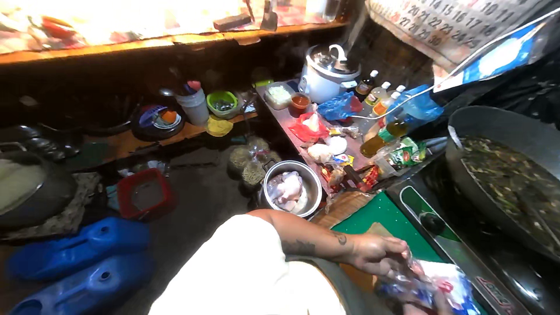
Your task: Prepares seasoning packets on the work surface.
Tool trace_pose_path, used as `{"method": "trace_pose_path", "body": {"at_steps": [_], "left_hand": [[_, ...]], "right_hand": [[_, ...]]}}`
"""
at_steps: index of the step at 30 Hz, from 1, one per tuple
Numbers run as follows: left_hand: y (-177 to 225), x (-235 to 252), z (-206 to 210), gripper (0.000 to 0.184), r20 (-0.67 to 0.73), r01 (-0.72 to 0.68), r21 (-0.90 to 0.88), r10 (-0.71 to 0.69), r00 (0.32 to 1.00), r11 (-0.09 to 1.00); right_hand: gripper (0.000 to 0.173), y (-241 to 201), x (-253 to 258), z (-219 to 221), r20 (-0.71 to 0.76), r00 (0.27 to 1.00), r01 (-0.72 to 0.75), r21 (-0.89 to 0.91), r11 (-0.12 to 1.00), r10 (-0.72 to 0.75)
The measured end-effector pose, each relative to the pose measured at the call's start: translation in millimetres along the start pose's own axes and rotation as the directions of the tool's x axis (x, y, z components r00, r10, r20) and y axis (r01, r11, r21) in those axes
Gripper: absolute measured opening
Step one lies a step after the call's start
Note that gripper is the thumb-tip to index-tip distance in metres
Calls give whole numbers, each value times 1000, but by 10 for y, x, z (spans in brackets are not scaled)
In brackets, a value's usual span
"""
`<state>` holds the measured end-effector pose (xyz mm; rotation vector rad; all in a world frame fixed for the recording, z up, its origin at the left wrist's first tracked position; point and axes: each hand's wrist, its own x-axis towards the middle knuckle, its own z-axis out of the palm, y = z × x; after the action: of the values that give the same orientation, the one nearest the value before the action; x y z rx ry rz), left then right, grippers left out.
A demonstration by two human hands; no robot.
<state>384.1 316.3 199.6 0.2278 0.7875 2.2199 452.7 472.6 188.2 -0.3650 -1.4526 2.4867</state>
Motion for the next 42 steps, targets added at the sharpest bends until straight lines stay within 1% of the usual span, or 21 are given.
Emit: {"method": "trace_pose_path", "body": {"at_steps": [3,5,6,8,9,10,12,13,17,21,22,25,28,30,32,33,35,36,38,40,42], "left_hand": [[89,-68,43,31,-70,-62,150,73,995,987],[131,-139,56,21,-159,-36,310,89,983,950],[142,-162,87,34,-205,11,372,71,976,928],[143,-170,139,73,-292,103,510,60,954,854],[131,-157,102,81,-292,126,589,65,954,799],[106,-136,25,75,-266,129,673,77,961,728],[49,-81,-153,41,-213,122,819,100,972,561],[41,-60,-224,32,-199,132,869,93,976,476],[19,-28,-420,31,-150,139,974,46,988,179],[-114,3,-616,33,-65,65,997,-19,998,43],[-143,13,-644,39,-26,27,999,-31,999,30],[-95,64,-545,81,8,-15,998,-115,993,-62],[69,96,-316,95,53,-54,998,-56,997,-12],[177,130,-138,96,183,-183,983,92,979,-4],[303,162,119,103,306,-311,950,141,942,15],[344,177,254,104,339,-349,935,119,933,70],[371,242,434,100,359,-342,902,-17,933,265],[378,267,480,92,338,-280,891,-109,935,357],[382,267,517,59,242,-109,882,-243,939,458],[412,250,497,41,183,-3,887,-347,920,461],[447,242,460,38,149,3,931,-388,910,364]], "right_hand": [[27,-116,3,107,-117,993,-19,104,994,31],[21,-70,95,71,-206,979,37,137,990,-8],[20,-55,138,35,-235,972,54,134,990,-21],[20,-72,214,-41,-255,965,94,143,985,-55],[20,-100,247,-62,-269,961,110,184,977,-57],[20,-141,265,-60,-299,953,126,219,968,-56],[19,-240,276,-67,-360,931,159,258,953,-58],[19,-290,272,-80,-376,924,176,267,948,-66],[22,-456,232,-180,-379,915,263,301,916,-138],[28,-687,173,-277,-375,917,287,389,875,-134],[30,-740,159,-315,-357,924,282,400,872,-136],[35,-828,67,-378,-285,945,267,380,886,-163],[33,-831,-71,-267,-284,943,255,283,924,-173],[28,-780,-164,-166,-290,942,235,199,951,-172],[22,-707,-257,-18,-306,939,209,139,968,-158],[20,-658,-302,42,-298,943,193,138,972,-145],[20,-535,-379,157,-282,949,188,152,970,-140],[21,-468,-412,197,-267,951,204,170,964,-154],[23,-374,-468,227,-247,949,241,171,955,-195],[26,-359,-509,209,-238,951,229,119,966,-196],[42,-404,-552,158,-206,965,162,-6,987,-160]]}}
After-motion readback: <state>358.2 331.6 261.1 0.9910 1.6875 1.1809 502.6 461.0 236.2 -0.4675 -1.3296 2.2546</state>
